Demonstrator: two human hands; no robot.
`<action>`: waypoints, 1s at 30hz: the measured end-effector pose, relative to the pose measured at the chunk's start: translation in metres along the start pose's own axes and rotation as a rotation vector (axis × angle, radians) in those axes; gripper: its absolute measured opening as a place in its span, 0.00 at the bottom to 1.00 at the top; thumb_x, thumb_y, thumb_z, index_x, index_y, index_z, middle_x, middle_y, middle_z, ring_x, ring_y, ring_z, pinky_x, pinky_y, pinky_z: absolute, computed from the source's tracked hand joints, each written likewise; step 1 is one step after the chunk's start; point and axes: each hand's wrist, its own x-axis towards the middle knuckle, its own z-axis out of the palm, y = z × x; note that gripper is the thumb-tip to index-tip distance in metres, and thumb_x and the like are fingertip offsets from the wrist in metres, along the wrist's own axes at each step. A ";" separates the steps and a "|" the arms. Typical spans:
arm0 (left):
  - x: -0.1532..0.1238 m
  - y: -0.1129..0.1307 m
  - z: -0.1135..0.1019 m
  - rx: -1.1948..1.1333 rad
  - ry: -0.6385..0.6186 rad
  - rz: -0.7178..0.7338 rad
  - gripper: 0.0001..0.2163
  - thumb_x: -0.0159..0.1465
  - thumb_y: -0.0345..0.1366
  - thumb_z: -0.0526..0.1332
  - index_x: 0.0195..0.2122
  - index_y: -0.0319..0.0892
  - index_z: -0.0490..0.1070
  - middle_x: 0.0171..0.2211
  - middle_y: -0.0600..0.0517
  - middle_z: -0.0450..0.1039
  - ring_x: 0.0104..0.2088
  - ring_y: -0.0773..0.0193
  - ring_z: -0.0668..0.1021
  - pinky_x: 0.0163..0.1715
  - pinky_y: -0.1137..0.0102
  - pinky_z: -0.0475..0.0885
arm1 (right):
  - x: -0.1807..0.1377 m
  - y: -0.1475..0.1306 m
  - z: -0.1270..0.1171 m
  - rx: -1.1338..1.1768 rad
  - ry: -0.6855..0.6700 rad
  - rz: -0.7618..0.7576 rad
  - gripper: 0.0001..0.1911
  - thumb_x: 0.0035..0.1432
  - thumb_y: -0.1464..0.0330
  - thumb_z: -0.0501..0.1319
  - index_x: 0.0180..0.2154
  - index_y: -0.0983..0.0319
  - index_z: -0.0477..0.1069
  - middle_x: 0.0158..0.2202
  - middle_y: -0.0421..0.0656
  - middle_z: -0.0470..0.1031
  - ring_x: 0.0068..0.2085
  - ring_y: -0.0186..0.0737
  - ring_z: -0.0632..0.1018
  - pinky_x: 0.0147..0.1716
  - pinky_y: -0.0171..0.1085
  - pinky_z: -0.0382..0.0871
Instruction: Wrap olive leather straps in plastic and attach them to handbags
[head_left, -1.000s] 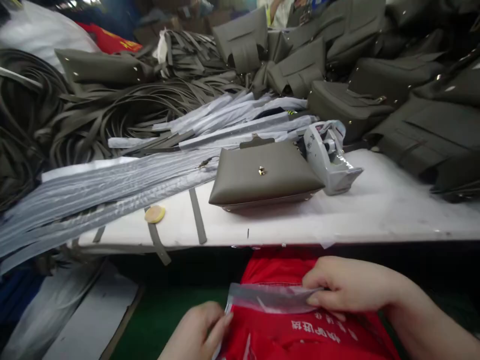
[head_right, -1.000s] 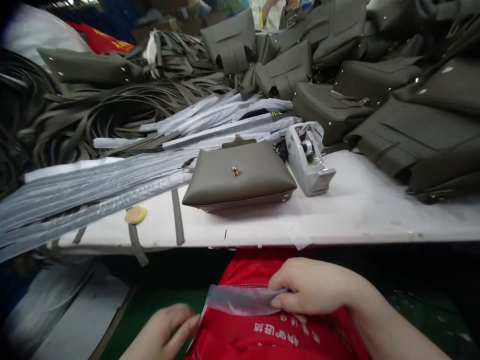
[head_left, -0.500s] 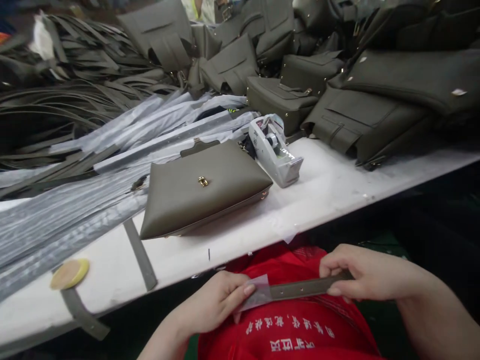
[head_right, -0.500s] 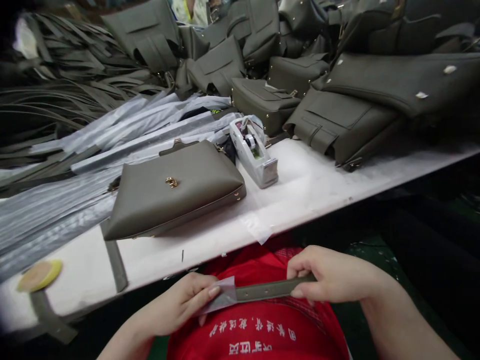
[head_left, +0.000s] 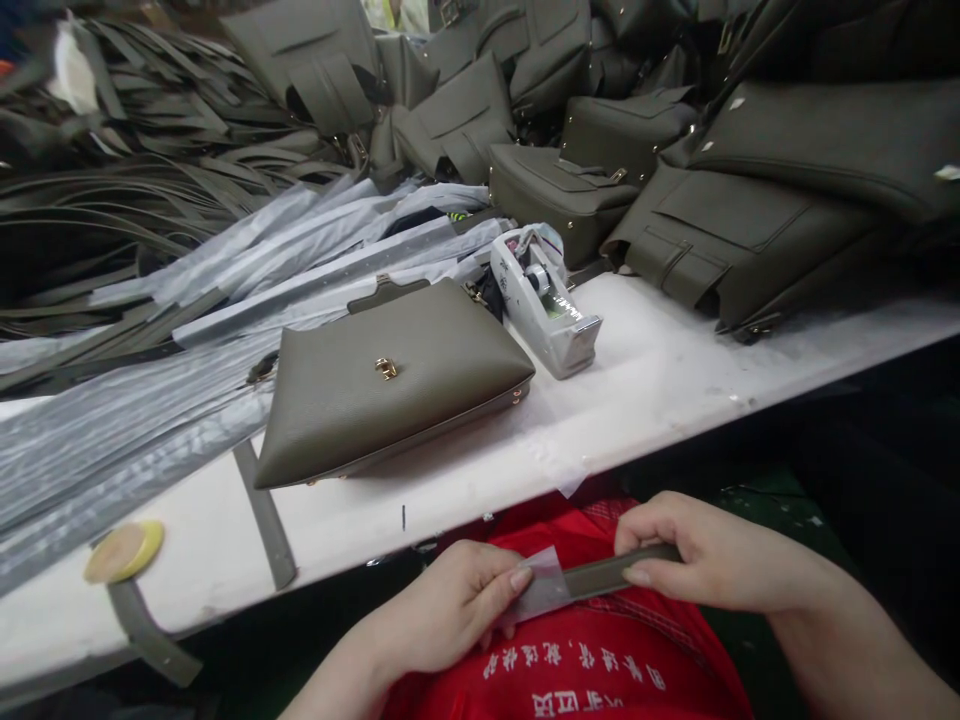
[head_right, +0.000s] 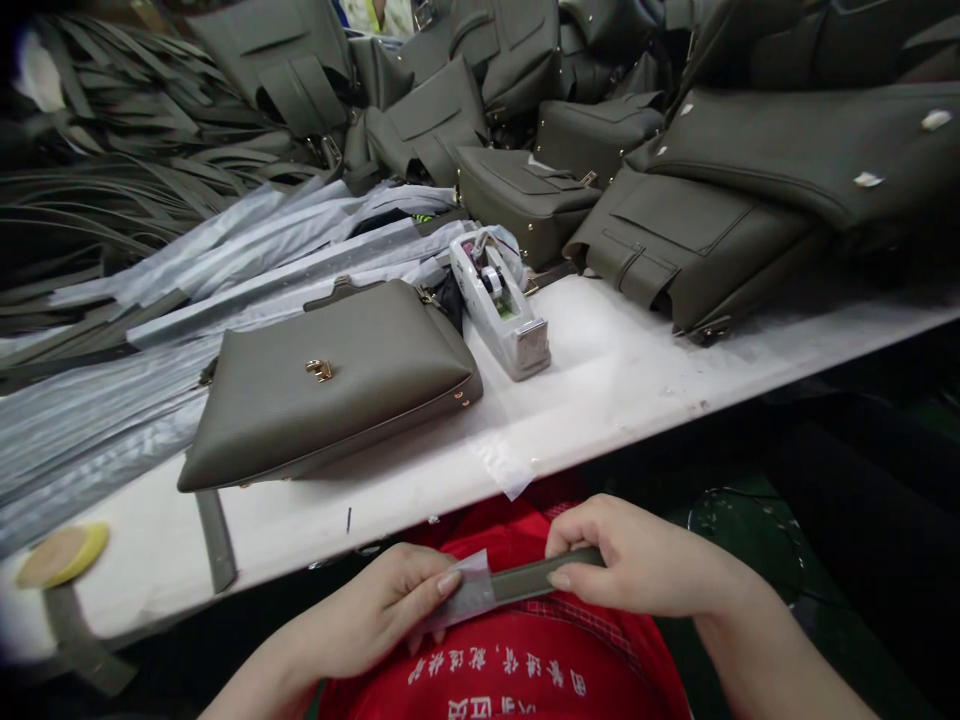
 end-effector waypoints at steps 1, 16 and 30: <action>0.004 0.005 0.002 -0.028 -0.005 -0.004 0.25 0.71 0.56 0.45 0.27 0.41 0.65 0.22 0.54 0.67 0.20 0.69 0.68 0.22 0.75 0.62 | 0.005 -0.006 0.003 0.008 -0.005 -0.025 0.05 0.55 0.69 0.60 0.29 0.63 0.73 0.24 0.37 0.69 0.27 0.32 0.66 0.25 0.30 0.56; -0.013 0.019 -0.019 -0.236 0.113 -0.071 0.29 0.66 0.61 0.51 0.25 0.38 0.69 0.19 0.53 0.69 0.16 0.73 0.66 0.18 0.77 0.59 | 0.001 0.003 -0.014 0.436 0.205 0.018 0.17 0.61 0.55 0.61 0.30 0.63 0.67 0.18 0.36 0.67 0.19 0.27 0.62 0.19 0.28 0.54; -0.007 0.005 -0.015 -0.391 0.110 -0.100 0.24 0.67 0.57 0.54 0.27 0.40 0.68 0.21 0.52 0.75 0.15 0.73 0.65 0.16 0.77 0.58 | 0.015 0.011 -0.003 0.558 0.208 0.051 0.19 0.58 0.53 0.62 0.32 0.64 0.67 0.19 0.40 0.73 0.17 0.26 0.64 0.18 0.27 0.53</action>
